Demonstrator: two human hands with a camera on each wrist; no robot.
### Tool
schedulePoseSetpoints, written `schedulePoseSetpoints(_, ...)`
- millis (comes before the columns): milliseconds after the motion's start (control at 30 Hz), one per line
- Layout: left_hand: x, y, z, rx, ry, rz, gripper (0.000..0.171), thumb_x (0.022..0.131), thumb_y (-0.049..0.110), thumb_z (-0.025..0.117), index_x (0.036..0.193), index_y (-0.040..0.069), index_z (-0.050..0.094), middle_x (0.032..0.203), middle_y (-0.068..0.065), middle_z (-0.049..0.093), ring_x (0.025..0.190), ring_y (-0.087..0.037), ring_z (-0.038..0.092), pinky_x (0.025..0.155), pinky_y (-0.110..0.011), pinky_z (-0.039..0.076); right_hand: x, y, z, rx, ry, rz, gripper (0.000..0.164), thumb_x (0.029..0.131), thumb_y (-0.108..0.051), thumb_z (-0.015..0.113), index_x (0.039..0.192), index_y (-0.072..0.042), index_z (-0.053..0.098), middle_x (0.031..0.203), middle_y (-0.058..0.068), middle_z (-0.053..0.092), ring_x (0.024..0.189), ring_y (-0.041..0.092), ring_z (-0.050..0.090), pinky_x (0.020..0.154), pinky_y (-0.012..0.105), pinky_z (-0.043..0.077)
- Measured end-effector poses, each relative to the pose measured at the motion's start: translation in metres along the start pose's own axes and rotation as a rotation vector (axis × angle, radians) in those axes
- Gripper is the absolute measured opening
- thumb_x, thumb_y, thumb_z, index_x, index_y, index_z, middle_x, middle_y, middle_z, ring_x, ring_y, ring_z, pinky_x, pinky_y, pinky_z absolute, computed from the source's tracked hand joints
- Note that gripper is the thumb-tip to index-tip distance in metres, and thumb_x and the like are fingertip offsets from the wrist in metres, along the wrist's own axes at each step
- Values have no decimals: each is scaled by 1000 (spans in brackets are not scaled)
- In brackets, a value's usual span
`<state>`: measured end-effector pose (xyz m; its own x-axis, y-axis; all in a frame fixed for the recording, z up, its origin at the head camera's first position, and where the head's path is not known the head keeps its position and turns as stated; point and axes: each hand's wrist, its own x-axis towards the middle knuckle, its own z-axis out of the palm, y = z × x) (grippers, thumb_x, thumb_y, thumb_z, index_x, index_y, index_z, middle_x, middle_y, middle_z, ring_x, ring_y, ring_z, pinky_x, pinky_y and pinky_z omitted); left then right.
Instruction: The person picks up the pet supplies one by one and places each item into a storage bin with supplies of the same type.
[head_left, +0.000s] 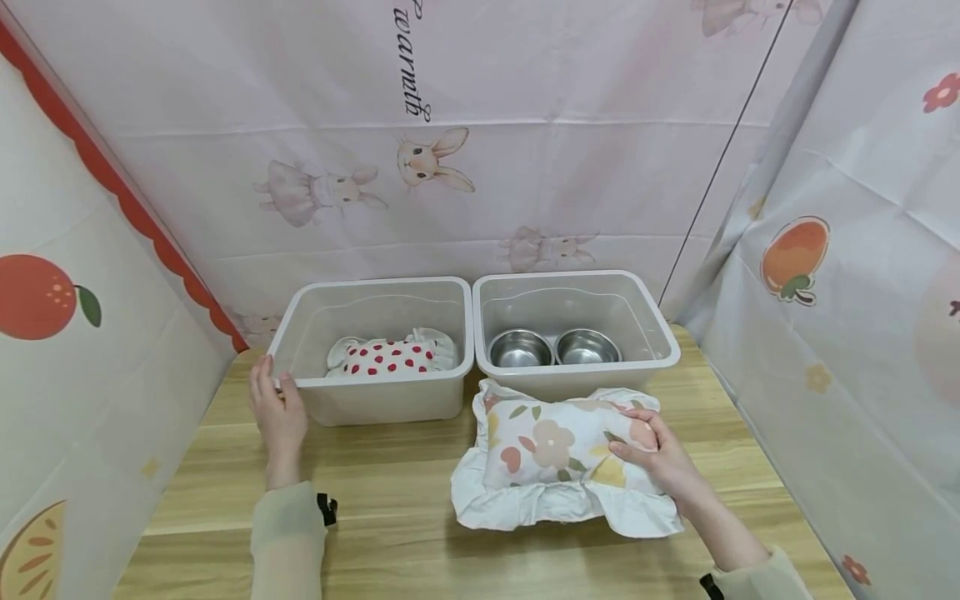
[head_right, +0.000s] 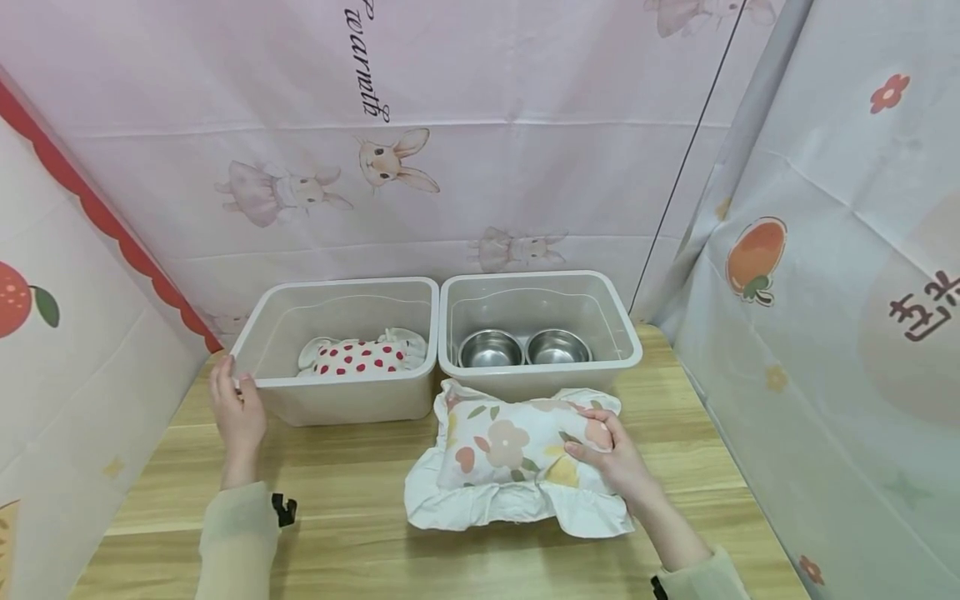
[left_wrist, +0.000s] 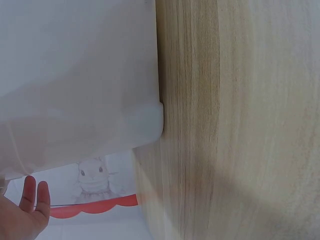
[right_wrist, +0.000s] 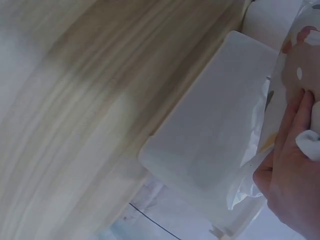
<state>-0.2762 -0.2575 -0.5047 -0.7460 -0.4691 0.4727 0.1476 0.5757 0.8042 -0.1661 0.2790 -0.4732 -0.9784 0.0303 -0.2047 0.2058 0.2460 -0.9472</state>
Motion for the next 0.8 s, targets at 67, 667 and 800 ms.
schedulePoseSetpoints(67,0,0,0,0,2,-2,47,103,18,40,146,-1,38,152,-19,32,139,-39,27,111,-59,23,-2,-4,1,16,1,4,58,87,-15,74,134,-6,41,144,15,35,109,18,47,83,21,46)
schedulePoseSetpoints(667,0,-2,1,0,19,6,46,102,17,41,144,-1,40,152,-18,34,136,-38,30,105,-60,31,-13,-30,-2,0,-12,20,60,87,-16,74,136,-9,40,149,15,31,108,19,49,82,22,47)
schedulePoseSetpoints(800,0,-1,1,4,13,1,46,103,18,40,145,-1,40,152,-18,34,136,-39,30,104,-61,32,-14,-35,-2,-25,-12,17,62,88,-18,74,139,-11,40,155,13,25,120,25,40,90,24,39)
